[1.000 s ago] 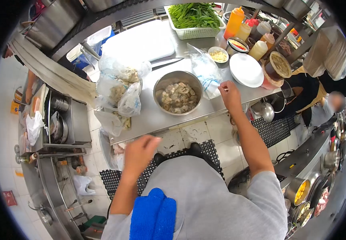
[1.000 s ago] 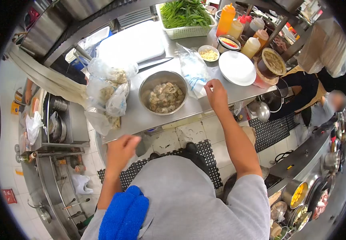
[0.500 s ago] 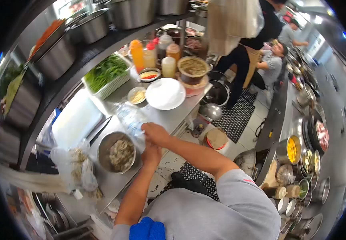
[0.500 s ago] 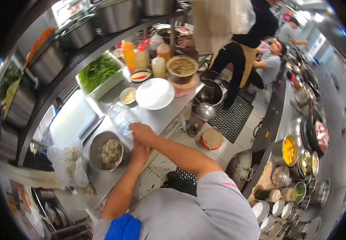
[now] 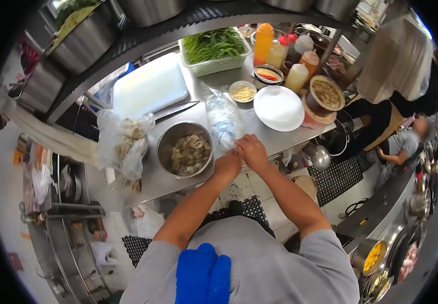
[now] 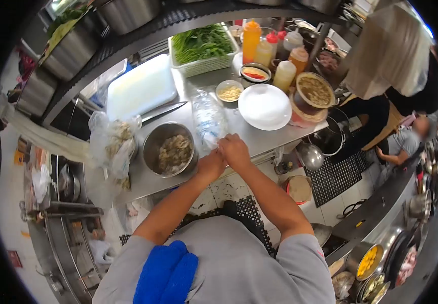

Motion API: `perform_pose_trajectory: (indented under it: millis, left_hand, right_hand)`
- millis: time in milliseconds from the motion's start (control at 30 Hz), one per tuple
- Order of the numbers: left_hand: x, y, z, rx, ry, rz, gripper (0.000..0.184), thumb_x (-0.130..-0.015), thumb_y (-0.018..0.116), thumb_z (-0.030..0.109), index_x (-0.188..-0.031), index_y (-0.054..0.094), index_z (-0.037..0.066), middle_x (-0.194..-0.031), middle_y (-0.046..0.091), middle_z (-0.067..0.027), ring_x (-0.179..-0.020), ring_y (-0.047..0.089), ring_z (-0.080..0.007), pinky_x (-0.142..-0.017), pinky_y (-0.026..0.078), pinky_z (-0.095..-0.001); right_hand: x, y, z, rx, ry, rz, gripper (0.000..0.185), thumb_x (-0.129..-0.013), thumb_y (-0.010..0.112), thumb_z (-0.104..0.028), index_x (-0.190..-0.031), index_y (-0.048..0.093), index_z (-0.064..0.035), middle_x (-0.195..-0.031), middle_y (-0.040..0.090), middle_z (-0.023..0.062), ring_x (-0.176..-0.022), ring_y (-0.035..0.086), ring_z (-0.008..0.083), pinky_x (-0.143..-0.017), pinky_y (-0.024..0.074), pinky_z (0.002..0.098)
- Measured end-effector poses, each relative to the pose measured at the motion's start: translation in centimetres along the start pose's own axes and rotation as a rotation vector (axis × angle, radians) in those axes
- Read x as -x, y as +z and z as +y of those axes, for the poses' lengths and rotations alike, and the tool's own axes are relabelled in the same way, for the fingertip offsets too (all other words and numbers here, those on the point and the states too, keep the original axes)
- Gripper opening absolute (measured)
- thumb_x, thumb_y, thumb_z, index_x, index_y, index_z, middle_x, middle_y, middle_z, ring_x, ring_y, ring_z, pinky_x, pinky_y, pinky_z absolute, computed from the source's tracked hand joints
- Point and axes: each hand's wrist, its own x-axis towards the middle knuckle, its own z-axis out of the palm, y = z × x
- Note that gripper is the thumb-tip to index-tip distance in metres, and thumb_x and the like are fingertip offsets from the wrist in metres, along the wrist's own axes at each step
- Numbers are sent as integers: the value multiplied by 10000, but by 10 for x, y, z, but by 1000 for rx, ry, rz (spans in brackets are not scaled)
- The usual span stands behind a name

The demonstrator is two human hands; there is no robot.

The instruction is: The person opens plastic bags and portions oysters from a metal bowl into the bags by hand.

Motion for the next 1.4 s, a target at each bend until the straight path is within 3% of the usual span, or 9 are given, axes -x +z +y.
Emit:
perform_pose_trajectory:
  millis: [67, 333, 633, 867, 1000, 1133, 1200, 1267, 1400]
  left_hand:
    - [-7, 17, -11, -3, -14, 61, 443, -849, 524, 300, -1212, 445, 59, -1184, 537, -130, -890, 615, -349, -709, 496, -471]
    - [-14, 19, -11, 47, -22, 80, 372, -892, 464, 296, -1122, 503, 5, -1247, 480, -164, -859, 624, -350, -752, 495, -453]
    - [-21, 9, -7, 7, -38, -23, 385, -870, 475, 329, -1032, 591, -1, -1494, 93, -188, -815, 630, -365, -746, 495, -457]
    - [29, -13, 12, 44, 102, 118, 306, -844, 574, 266, -969, 544, -11, -1481, 141, -188, -720, 646, -360, -683, 526, -442]
    - [52, -78, 54, 336, 537, 795, 367, -751, 711, 177, -1035, 566, -3, -1293, 478, -181, -837, 638, -298, -813, 487, -362]
    - [34, -118, 99, 418, 408, 884, 350, -799, 663, 182, -1083, 578, -3, -1047, 635, -139, -900, 626, -221, -854, 459, -320]
    - [23, -123, 87, 1044, 290, -105, 293, -835, 613, 184, -1065, 595, 3, -934, 666, -87, -908, 616, -169, -839, 455, -294]
    - [13, -110, 73, 1135, 215, -218, 259, -855, 576, 179, -1055, 604, 17, -976, 651, -68, -905, 605, -154, -825, 450, -276]
    - [17, -97, 57, 1356, 37, -100, 253, -854, 578, 192, -1035, 611, 17, -948, 652, -53, -861, 604, -138, -785, 440, -269]
  right_hand:
    - [-5, -5, -3, -49, -17, 29, 122, -732, 633, -107, -850, 618, -77, -851, 605, 80, -806, 551, 296, -687, 469, 389]
    - [-21, -38, -11, -260, 29, -88, 43, -828, 587, -98, -849, 584, -60, -906, 605, 80, -768, 560, 257, -693, 470, 326]
    - [-62, -174, -9, -813, 497, 610, 141, -933, 525, -171, -933, 564, -36, -706, 521, -38, -615, 466, 59, -578, 389, 170]
    - [-52, -213, 32, -246, 346, 204, 148, -849, 596, -149, -889, 653, -18, -701, 598, 17, -657, 527, 79, -633, 437, 234]
    - [-53, -219, 20, -312, 250, -233, 188, -820, 610, -216, -899, 665, -56, -742, 639, 81, -657, 564, 153, -654, 454, 271]
    - [-72, -220, -19, -211, 116, -669, 181, -817, 623, -205, -906, 655, -50, -735, 614, 12, -668, 507, 66, -612, 421, 246]
    - [-75, -219, -19, -334, 168, -494, 190, -826, 605, -204, -939, 654, -59, -743, 606, 8, -643, 498, 73, -593, 421, 242]
    - [-75, -212, -5, -581, 406, -43, 301, -865, 568, -283, -1060, 611, -58, -802, 601, 12, -668, 529, 86, -607, 442, 245]
    - [-35, -198, 19, -802, 618, -46, 438, -894, 496, -458, -995, 614, -48, -836, 602, 29, -750, 536, 99, -662, 423, 236]
